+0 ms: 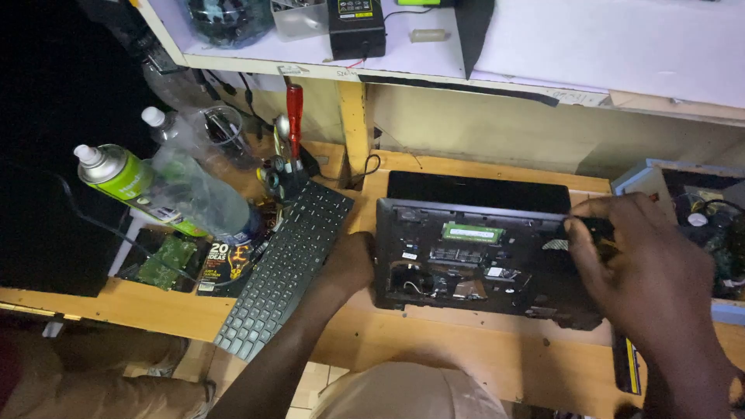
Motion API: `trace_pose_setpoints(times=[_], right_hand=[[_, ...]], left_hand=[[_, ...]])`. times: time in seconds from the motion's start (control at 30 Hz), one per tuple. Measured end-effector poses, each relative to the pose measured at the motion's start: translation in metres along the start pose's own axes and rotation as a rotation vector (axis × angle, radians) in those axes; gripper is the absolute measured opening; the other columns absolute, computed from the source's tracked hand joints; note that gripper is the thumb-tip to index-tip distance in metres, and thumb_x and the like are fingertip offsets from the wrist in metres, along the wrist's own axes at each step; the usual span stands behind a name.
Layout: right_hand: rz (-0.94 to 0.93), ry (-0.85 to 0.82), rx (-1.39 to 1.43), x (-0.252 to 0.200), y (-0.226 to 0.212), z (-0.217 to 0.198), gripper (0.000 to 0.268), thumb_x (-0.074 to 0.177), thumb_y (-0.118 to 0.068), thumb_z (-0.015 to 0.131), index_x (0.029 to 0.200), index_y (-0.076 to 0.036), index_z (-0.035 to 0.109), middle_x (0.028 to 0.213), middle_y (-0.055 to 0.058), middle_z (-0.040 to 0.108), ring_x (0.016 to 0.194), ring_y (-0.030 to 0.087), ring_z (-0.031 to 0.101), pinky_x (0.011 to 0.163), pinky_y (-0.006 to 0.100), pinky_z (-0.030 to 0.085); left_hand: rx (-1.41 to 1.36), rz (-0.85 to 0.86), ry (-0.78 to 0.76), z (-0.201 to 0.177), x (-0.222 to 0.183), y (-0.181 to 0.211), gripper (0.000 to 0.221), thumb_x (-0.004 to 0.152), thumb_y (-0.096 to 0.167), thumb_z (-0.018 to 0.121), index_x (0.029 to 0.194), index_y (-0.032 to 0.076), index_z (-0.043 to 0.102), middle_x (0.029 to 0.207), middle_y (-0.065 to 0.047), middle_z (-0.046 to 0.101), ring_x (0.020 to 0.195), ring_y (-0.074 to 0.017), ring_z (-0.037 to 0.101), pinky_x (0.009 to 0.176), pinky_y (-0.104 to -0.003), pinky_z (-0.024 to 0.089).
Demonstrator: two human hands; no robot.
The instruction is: Disassembling a laptop to access internal components, including removing the keyboard and unscrewing the motherboard.
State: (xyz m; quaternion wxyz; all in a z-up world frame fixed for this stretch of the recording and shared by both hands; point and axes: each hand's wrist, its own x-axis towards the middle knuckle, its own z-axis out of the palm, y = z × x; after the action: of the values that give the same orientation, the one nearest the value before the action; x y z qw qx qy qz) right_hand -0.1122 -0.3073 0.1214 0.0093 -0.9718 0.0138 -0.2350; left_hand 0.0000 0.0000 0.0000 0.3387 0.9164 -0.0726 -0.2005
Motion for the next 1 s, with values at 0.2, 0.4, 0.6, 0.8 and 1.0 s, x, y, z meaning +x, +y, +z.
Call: trace_pose_setpoints(times=[0.2,0.4,0.6,0.8,1.0], right_hand=[[-0.013,0.011,0.086,0.020,0.004,0.019,0.015,0.102,-0.027,0.069,0.114,-0.018,0.071,0.108,0.008,0.072,0.100,0.033,0.069,0.081,0.049,0.052],[-0.012,-0.065,0.139,0.054,0.001,0.041,0.016,0.100,-0.023,0.062,0.110,-0.014,0.071,0.110,0.012,0.070,0.101,0.039,0.067,0.076,0.055,0.049],[-0.019,-0.085,0.126,0.082,0.017,0.103,0.018,0.094,-0.029,0.061,0.105,-0.019,0.072,0.104,0.013,0.072,0.092,0.041,0.069,0.068,0.058,0.049],[0.027,-0.026,0.234,0.067,-0.023,0.095,0.019,0.102,-0.019,0.069,0.116,-0.007,0.071,0.109,0.018,0.062,0.093,0.044,0.071,0.074,0.057,0.058],[-0.125,-0.207,0.427,0.007,-0.076,0.092,0.018,0.089,-0.018,0.077,0.103,-0.007,0.076,0.103,0.020,0.066,0.079,0.043,0.073,0.060,0.050,0.061]], left_hand=[[-0.487,0.099,0.268,-0.004,-0.025,0.007,0.059,0.101,0.053,0.028,0.104,0.011,0.070,0.100,-0.011,0.075,0.095,-0.0251,0.071,0.082,-0.041,0.050],[-0.927,0.429,-0.042,0.037,0.006,-0.026,0.035,0.098,0.039,0.058,0.119,0.013,0.065,0.114,-0.008,0.075,0.109,-0.0213,0.072,0.096,-0.034,0.056],[-1.017,0.467,-0.223,0.038,0.010,-0.018,0.026,0.104,0.038,0.050,0.103,0.014,0.059,0.109,-0.021,0.077,0.096,-0.0331,0.079,0.092,-0.044,0.061],[-1.413,0.348,-0.187,0.051,0.016,-0.017,0.021,0.103,0.025,0.060,0.106,0.005,0.055,0.098,-0.032,0.074,0.088,-0.0375,0.075,0.076,-0.043,0.065],[-1.443,0.305,-0.181,0.060,0.025,-0.022,0.020,0.104,0.025,0.061,0.104,0.005,0.056,0.097,-0.035,0.072,0.088,-0.0413,0.074,0.076,-0.047,0.064]])
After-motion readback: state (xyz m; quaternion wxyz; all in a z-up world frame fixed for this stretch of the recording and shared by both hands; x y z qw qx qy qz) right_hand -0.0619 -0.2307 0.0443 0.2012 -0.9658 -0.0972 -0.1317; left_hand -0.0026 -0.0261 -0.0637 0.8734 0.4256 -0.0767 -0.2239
